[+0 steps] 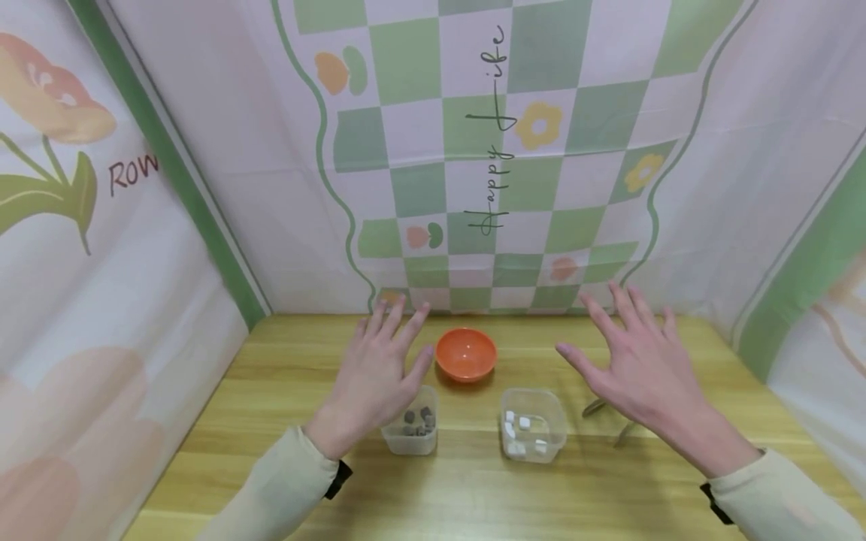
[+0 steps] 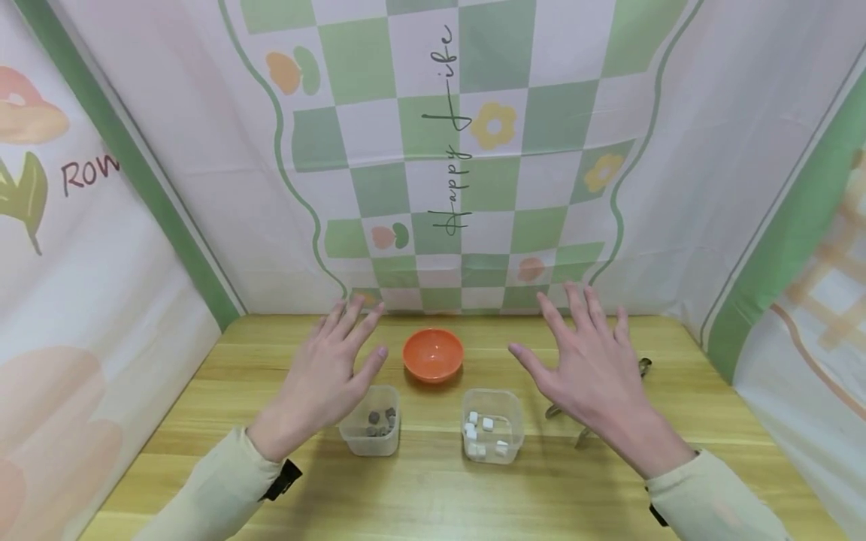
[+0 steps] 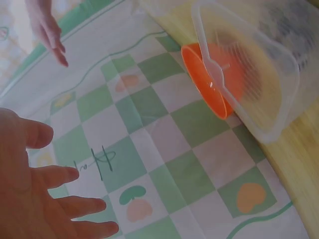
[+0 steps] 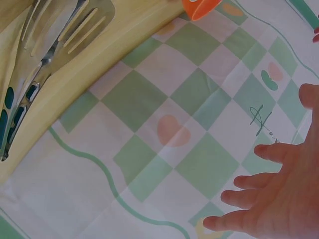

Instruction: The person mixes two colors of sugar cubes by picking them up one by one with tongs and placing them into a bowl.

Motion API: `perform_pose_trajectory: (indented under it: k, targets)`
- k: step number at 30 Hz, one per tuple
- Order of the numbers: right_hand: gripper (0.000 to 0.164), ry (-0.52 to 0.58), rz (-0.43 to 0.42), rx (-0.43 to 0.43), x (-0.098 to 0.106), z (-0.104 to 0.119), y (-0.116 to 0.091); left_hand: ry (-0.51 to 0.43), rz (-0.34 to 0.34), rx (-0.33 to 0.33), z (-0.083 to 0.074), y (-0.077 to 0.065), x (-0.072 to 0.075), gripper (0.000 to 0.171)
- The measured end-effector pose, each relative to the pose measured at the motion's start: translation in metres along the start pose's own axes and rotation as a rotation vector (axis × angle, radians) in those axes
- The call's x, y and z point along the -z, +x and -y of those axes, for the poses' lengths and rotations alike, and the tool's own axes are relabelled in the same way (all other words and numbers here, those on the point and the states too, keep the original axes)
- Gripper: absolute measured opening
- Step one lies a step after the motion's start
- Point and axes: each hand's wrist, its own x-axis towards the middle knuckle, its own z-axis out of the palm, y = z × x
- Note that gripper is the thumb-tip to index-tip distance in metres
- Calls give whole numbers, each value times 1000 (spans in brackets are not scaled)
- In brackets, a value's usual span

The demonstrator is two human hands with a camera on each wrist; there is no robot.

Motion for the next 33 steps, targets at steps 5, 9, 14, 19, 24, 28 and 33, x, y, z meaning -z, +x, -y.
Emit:
perform_pose_trajectory:
  k: [5,9,14,19,24,28,33]
  targets:
    - [88,9,-20,22,2,-2,-3,-42,3,-39,-7,-3,-3,61]
    - [80,19,-59,56,1,-5,-5,-80,4,-83,-13,-5,-7,63]
    - [70,52,-123,125,-3,-12,-9,-99,15,-142,-21,-8,-12,67]
    - [62,63,-165,185,-8,-20,-12,-117,41,-178,-29,-12,-17,72]
    - [58,54,-155,204,-12,-31,-16,-193,81,-180,-35,-14,-23,77]
    - [58,34,-119,207,-14,-40,-19,-246,144,-143,-40,-15,-25,82]
    - [58,45,-54,210,-15,-50,-20,-265,189,-122,-44,-17,-29,86]
